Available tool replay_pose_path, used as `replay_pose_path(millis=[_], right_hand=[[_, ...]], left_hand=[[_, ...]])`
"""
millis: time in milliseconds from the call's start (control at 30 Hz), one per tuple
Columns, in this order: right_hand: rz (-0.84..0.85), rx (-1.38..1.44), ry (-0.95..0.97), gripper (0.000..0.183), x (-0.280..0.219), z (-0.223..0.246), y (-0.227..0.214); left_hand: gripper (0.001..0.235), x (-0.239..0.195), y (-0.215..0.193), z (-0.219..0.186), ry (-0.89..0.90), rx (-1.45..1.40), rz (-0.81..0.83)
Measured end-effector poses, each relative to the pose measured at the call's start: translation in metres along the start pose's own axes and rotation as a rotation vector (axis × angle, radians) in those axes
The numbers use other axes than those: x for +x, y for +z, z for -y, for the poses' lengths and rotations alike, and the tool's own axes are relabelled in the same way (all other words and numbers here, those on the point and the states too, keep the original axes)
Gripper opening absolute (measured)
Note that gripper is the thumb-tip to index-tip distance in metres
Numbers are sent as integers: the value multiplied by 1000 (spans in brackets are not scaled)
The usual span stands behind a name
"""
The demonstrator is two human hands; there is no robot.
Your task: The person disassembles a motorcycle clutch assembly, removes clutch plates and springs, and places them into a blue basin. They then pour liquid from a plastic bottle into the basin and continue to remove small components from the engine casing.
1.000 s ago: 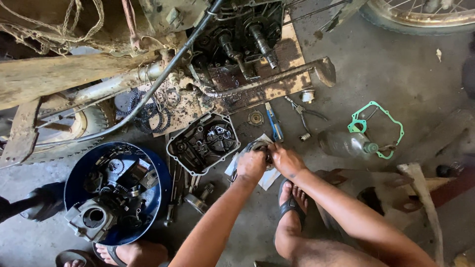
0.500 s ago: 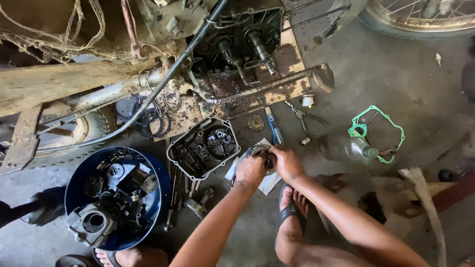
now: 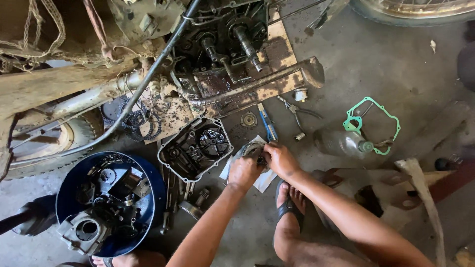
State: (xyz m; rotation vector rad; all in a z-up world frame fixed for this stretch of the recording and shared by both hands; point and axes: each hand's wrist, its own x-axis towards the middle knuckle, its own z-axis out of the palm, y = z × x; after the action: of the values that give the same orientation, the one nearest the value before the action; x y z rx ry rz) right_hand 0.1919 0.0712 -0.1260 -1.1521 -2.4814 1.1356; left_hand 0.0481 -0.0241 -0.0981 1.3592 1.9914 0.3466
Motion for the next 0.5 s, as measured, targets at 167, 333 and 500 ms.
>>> replay_pose_path(millis=[167, 333, 500], right_hand=[[32, -4, -18, 7, 3, -3, 3], [28, -33, -44, 15, 1, 7, 3], [-77, -202, -176, 35, -10, -69, 54]], left_hand=[[32, 8, 15, 6, -10, 10, 18], [25, 9, 26, 9, 4, -48, -44], [23, 10, 39, 14, -36, -10, -65]])
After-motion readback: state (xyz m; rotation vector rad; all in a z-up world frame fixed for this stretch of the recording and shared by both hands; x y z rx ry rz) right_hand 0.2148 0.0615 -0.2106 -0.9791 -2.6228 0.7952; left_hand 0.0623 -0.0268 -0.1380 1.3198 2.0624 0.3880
